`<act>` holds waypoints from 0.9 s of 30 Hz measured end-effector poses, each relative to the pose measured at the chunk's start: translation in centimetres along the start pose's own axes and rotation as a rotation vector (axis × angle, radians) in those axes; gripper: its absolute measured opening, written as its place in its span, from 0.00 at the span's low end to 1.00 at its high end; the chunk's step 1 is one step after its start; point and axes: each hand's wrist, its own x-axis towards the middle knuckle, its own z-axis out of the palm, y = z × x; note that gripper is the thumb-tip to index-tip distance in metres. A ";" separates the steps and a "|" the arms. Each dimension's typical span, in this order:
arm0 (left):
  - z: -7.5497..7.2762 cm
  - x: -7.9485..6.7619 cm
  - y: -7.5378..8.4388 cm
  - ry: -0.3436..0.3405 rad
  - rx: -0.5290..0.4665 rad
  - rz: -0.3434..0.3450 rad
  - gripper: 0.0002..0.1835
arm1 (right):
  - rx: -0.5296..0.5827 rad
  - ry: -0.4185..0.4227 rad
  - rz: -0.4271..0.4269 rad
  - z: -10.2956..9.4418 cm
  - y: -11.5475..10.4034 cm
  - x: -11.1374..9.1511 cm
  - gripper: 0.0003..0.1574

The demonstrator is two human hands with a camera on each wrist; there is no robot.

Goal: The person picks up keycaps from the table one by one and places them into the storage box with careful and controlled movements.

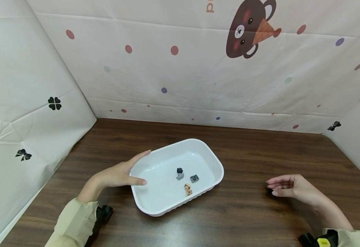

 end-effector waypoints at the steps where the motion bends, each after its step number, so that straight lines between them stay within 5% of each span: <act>1: 0.0 0.0 0.0 0.000 0.001 0.001 0.50 | 0.011 0.009 0.011 0.0 -0.1 0.0 0.17; 27: -0.1 -0.1 0.2 -0.012 -0.003 0.021 0.50 | 0.184 0.121 0.027 0.6 -0.7 0.1 0.18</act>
